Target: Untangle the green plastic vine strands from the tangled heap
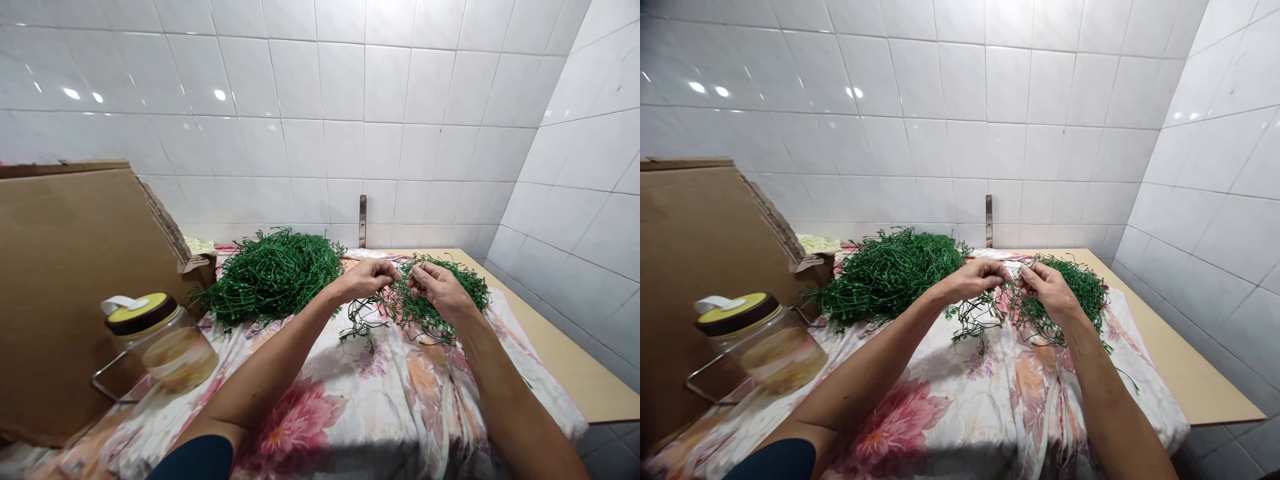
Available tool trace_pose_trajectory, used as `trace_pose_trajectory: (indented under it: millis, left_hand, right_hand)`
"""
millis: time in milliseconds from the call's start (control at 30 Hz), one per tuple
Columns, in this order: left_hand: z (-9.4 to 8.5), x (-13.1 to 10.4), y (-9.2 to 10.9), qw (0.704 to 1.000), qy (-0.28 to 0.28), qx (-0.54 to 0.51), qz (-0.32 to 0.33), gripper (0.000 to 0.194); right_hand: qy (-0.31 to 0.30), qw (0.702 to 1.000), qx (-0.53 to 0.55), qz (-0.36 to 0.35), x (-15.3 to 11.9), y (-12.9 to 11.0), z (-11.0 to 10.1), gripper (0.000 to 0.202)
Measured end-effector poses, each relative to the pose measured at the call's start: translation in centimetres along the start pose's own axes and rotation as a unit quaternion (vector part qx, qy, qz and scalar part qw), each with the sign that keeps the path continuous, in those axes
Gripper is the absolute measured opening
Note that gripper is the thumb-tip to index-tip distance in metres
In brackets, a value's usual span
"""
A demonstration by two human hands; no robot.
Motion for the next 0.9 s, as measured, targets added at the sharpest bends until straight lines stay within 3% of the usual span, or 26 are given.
trace_pose_trajectory:
  millis: [233,533,900]
  left_hand:
    - [0.02,-0.43,0.92,0.999,-0.001,-0.038,-0.001,0.031]
    - [-0.10,-0.26,0.56,0.998,0.040,-0.042,-0.012,0.031]
    - [0.25,-0.04,0.75,0.997,0.067,0.035,-0.006,0.018]
  right_hand:
    - [0.001,0.999,-0.035,-0.006,0.12,-0.10,-0.06,0.046]
    - [-0.032,0.998,-0.016,-0.045,-0.06,-0.54,0.02,0.032]
    - [0.051,0.992,-0.072,-0.092,0.09,-0.79,0.20,0.030]
Point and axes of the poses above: each hand's wrist, its own x-axis towards the middle knuckle, its own z-axis out of the palm, y = z × x, the point moved 5 cm from there along x, towards the middle knuckle, and after that the axes turned 4 degrees about -y, right-handed, at the moved point
